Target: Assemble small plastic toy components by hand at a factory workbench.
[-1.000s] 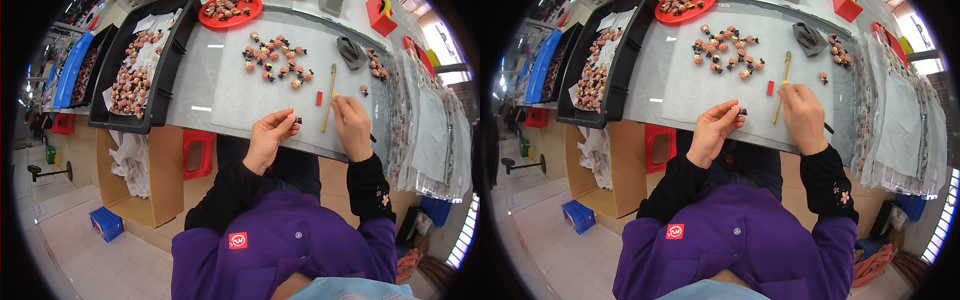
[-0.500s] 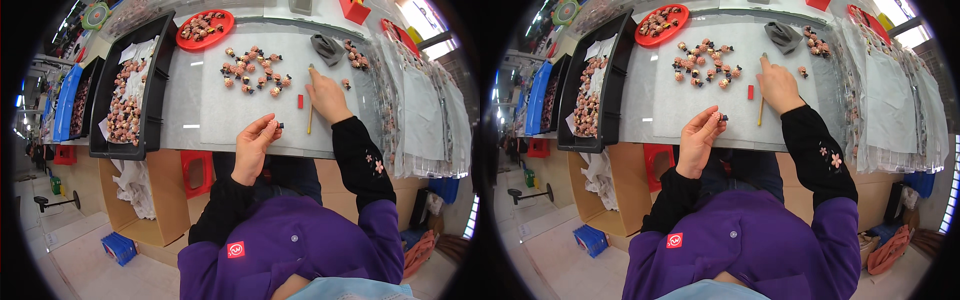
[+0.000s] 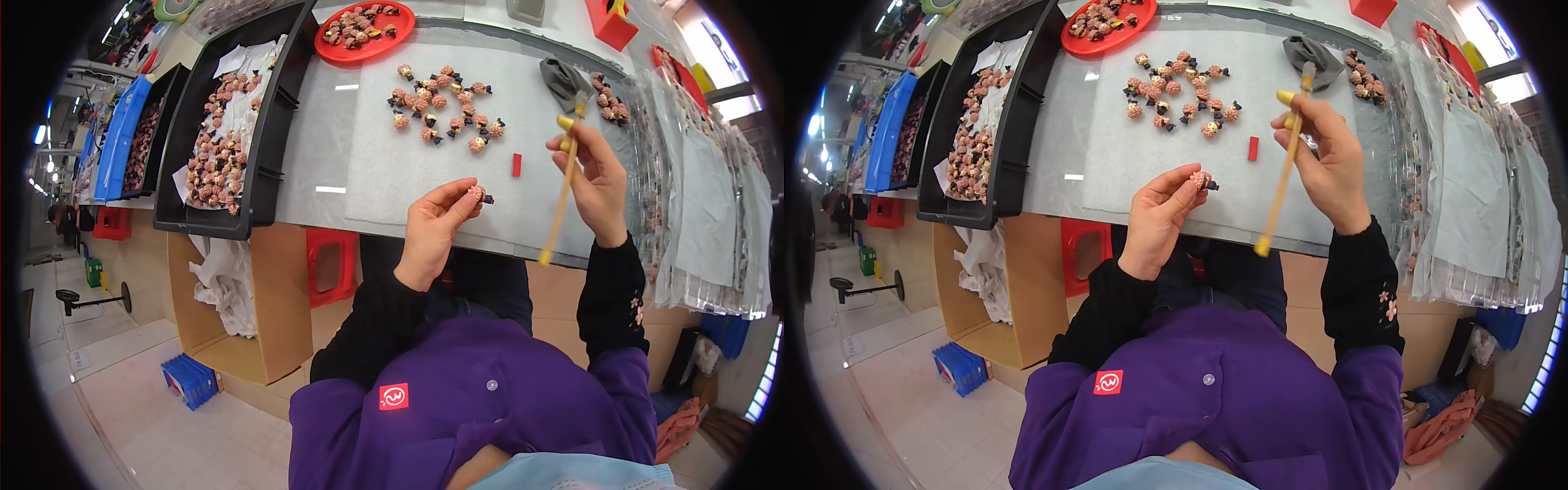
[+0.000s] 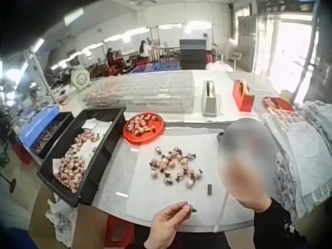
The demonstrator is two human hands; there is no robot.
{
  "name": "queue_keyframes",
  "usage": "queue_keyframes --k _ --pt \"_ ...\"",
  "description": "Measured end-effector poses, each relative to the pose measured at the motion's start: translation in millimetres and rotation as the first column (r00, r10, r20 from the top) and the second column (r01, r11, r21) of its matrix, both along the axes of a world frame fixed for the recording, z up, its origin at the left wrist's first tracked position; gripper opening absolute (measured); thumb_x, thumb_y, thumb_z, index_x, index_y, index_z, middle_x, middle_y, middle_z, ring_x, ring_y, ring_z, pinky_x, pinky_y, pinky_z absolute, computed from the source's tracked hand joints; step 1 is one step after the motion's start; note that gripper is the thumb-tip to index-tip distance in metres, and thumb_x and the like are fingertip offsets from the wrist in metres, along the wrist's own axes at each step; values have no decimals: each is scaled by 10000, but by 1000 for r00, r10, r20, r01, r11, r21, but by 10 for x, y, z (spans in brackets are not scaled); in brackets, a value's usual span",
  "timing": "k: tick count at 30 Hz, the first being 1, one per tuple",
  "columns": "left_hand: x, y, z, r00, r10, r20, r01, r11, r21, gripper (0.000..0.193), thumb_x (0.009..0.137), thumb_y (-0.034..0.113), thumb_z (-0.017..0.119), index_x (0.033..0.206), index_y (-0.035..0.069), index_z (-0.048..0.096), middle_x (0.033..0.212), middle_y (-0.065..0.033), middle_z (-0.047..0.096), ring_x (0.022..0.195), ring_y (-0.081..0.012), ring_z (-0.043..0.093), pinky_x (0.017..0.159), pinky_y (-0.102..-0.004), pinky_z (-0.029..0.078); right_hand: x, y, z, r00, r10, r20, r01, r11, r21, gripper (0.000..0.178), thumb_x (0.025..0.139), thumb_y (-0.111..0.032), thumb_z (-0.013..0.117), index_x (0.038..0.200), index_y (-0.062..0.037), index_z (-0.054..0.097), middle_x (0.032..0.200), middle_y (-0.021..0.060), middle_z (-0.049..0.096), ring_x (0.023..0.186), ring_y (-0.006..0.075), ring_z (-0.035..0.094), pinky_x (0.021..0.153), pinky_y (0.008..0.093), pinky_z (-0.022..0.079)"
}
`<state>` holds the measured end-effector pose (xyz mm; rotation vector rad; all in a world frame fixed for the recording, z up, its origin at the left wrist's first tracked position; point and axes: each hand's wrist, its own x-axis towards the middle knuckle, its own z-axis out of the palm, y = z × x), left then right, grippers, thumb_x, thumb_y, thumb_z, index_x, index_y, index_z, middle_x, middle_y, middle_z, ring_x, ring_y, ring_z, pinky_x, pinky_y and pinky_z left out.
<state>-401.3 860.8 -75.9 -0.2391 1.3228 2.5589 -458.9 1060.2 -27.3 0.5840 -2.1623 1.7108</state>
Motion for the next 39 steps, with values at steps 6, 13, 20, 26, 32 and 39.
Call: queue_keyframes --k 6,13,20,26,32,39 --pt "16 53 -30 1000 12 -24 -13 999 -37 250 828 44 554 1068 -22 537 969 -80 597 870 -132 563 781 -253 454 263 -66 143 963 167 213 -209 959 192 218 895 -165 467 892 32 560 699 45 531 585 99 493 517 208 383" --pt "59 96 -22 996 -6 -87 0 998 -69 226 813 30 568 1027 -41 560 922 -87 611 827 -126 572 753 -242 461 189 -341 25 973 102 206 -142 971 191 218 889 -151 472 792 27 556 617 21 516 538 74 458 477 212 349" --pt "77 87 -34 994 15 -104 -20 999 -43 229 809 25 572 1028 -43 562 907 -90 615 811 -127 575 740 -238 464 244 -353 -8 933 245 263 -272 960 70 230 890 -153 470 772 22 562 613 29 524 526 66 440 467 207 331" --pt "70 83 -59 995 42 -91 -50 995 -89 223 810 16 567 1025 -44 563 918 -93 614 817 -129 576 746 -241 463 257 -263 -62 926 249 283 -256 966 -13 203 900 -178 459 853 -8 560 601 -16 475 493 45 363 447 190 289" --pt "57 35 -19 994 38 -103 -48 994 -95 229 814 15 562 1036 -42 560 940 -98 610 839 -133 576 755 -247 466 -27 -38 -158 1000 2 7 -3 976 218 147 870 -111 511 928 16 558 726 41 528 630 89 465 563 205 375" --pt "39 29 -25 997 21 -72 -27 996 -80 240 830 35 546 1059 -39 548 961 -98 606 860 -135 571 770 -251 462 -305 209 -356 935 -40 -352 302 606 736 252 739 50 544 974 -34 579 851 94 564 789 245 535 672 314 422"
